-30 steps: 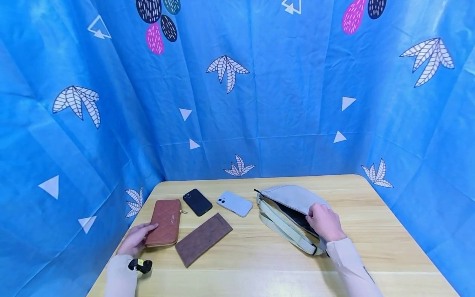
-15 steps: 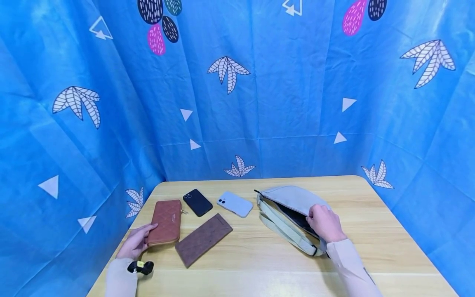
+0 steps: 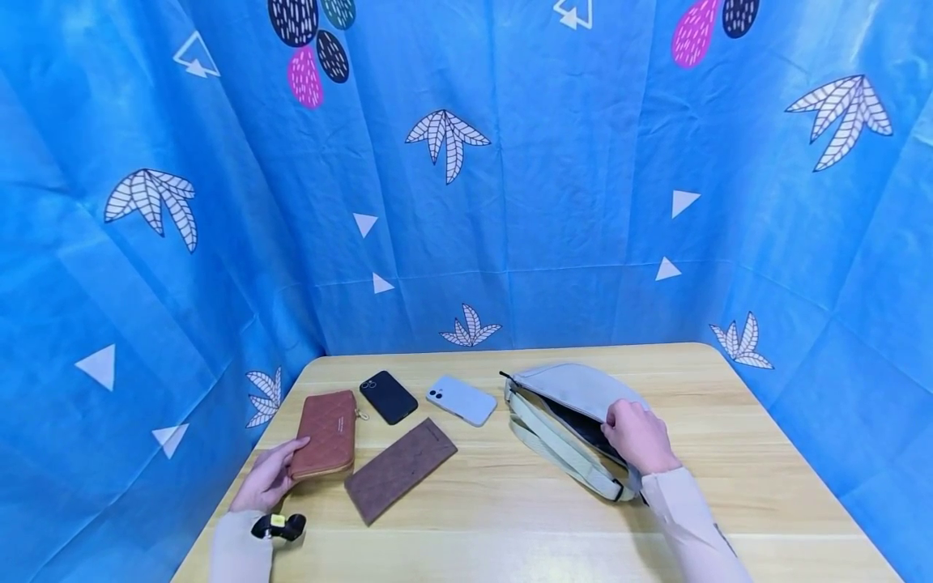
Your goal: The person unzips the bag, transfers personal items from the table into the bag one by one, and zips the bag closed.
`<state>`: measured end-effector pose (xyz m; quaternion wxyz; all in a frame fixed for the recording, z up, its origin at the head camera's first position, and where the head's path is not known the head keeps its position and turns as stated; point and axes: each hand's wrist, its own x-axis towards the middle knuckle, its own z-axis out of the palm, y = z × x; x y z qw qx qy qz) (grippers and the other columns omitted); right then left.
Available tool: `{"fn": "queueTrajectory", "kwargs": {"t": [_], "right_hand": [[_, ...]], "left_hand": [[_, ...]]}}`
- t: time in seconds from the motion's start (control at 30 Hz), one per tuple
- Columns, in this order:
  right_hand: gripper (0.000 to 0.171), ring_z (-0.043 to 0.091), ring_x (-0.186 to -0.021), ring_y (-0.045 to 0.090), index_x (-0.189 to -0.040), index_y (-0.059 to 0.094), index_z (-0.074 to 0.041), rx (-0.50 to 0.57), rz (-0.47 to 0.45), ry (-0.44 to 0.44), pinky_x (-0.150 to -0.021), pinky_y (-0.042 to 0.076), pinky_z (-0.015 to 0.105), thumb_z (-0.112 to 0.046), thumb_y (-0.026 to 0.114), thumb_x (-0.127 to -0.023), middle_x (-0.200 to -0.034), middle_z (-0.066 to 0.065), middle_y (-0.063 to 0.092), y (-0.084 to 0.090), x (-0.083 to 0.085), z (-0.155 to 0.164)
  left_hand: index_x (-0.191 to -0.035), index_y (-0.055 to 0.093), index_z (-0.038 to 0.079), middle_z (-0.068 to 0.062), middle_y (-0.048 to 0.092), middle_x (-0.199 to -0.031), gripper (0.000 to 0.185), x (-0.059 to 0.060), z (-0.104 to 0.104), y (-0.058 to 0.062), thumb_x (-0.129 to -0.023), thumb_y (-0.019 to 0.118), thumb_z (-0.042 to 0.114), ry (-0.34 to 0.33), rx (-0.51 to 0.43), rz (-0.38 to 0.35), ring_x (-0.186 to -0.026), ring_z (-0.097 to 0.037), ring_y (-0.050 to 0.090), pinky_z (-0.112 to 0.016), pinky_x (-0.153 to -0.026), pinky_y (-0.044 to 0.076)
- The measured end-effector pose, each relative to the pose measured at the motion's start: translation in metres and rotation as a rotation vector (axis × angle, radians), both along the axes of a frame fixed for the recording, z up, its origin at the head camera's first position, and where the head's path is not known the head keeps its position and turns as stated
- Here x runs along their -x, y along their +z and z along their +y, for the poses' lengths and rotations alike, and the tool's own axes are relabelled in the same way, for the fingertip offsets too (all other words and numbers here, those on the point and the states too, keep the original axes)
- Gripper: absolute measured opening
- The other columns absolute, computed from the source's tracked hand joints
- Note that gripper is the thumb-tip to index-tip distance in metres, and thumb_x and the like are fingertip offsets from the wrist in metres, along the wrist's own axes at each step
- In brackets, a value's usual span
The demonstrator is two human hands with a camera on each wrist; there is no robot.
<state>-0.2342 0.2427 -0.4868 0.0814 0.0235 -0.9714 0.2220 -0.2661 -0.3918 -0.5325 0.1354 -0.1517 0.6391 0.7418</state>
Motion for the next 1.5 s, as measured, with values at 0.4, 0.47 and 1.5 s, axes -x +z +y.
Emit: {"fn": "queueTrajectory", "kwargs": {"t": [0.4,0.47,1.5], "right_hand": [[0.028,0.018,-0.056,0.049,-0.066,0.062,-0.012,-0.004,0.009,0.004,-0.050,0.038,0.032,-0.009,0.073,-0.091,-0.059,-0.001,0.054,-0.001,0.000,0.001],[0.027,0.018,-0.057,0.050,-0.066,0.063,-0.012,-0.005,0.014,0.005,-0.050,0.038,0.032,-0.009,0.073,-0.091,-0.059,-0.001,0.055,-0.001,0.000,0.001],[0.026,0.018,-0.057,0.050,-0.066,0.064,-0.011,0.001,0.008,0.012,-0.050,0.039,0.032,-0.008,0.073,-0.090,-0.060,-0.001,0.057,0.001,0.000,0.000]], "left_hand": [[-0.095,0.069,0.026,0.008,0.077,-0.089,0.017,0.000,0.013,0.004,-0.107,0.057,0.030,0.063,-0.073,0.010,-0.080,0.000,0.069,-0.012,-0.067,0.054],[-0.096,0.070,0.026,0.008,0.077,-0.089,0.017,0.000,0.015,0.005,-0.107,0.057,0.029,0.058,-0.080,0.010,-0.079,0.000,0.068,-0.013,-0.067,0.053],[-0.117,0.059,0.010,-0.001,0.079,-0.101,0.017,0.005,0.061,0.019,-0.109,0.052,0.023,-0.057,-0.219,0.012,-0.095,-0.011,0.075,-0.023,-0.085,0.062]]}}
